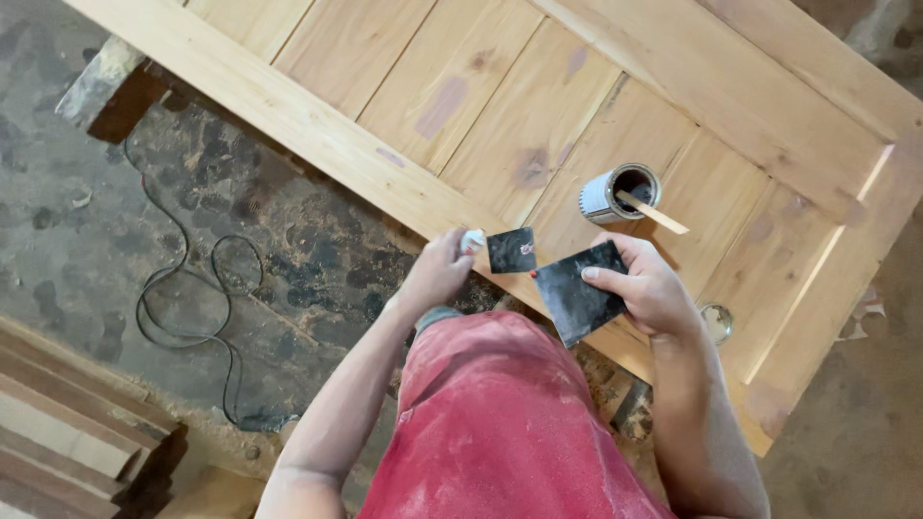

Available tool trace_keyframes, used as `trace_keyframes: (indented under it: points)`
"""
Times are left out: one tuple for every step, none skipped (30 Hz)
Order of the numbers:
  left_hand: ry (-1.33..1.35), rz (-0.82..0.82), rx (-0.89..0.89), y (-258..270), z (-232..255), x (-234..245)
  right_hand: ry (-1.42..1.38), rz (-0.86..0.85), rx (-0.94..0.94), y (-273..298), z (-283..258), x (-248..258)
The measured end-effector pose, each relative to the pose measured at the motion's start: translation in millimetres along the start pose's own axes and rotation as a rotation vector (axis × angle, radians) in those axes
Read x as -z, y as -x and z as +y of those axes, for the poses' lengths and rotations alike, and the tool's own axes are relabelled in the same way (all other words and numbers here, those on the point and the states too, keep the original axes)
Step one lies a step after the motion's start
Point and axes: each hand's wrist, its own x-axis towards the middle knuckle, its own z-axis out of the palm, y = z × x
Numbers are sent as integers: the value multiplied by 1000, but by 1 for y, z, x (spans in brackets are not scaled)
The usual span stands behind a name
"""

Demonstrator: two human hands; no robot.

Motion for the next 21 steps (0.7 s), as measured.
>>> trace_keyframes:
  points:
    - [-65, -52, 110, -11, -24, -10, -64, -1, 23, 4, 9, 8]
    - [-131, -104, 221, -25, -46, -21, -127, -2, 45, 10, 19, 17]
    - [-185, -79, 231, -41, -67, -34, -125, 45, 45, 16, 27, 26]
    - [-238, -52, 243, -57, -85, -47, -122, 89, 43, 22, 35, 34]
    - [-270, -67, 263, -74, -101, -59, -119, 133, 41, 28, 44, 43]
    - [-303, -83, 284, -91, -114, -68, -147, 170, 17, 34, 52, 51]
    - [-337, -99, 304, -107, -124, -77, -177, 207, -6, 40, 60, 58]
    - [-400, -82, 246, -120, -131, -85, -205, 246, -32, 47, 67, 66]
    - [-463, -65, 186, -131, -135, -91, -228, 267, -35, 54, 75, 73]
    - [-525, -49, 128, -139, -136, -96, -252, 286, -42, 61, 82, 80]
    - [-572, 1, 72, -147, -133, -100, -276, 306, -48, 66, 87, 87]
    - [-621, 44, 20, -151, -129, -101, -286, 328, -48, 71, 91, 94]
    - [-669, 87, -33, -151, -124, -102, -295, 350, -48, 76, 94, 101]
    - [-629, 106, -51, -146, -118, -104, -305, 371, -45, 79, 97, 106]
    - [-588, 124, -68, -137, -113, -107, -313, 378, -57, 82, 99, 109]
    - [-547, 146, -86, -128, -109, -110, -319, 383, -66, 81, 98, 114]
    - [-634, 37, -142, -114, -105, -115, -325, 387, -75, 82, 96, 118]
    - [-718, -69, -206, -103, -101, -120, -336, 383, -94, 81, 94, 121]
    - [-700, -114, -169, -83, -95, -123, -348, 378, -112, 81, 94, 123]
    - [-677, -163, -148, -66, -87, -126, -360, 387, -120, 80, 94, 124]
    - [-699, -207, -105, -52, -79, -122, -350, 365, -127, 76, 97, 125]
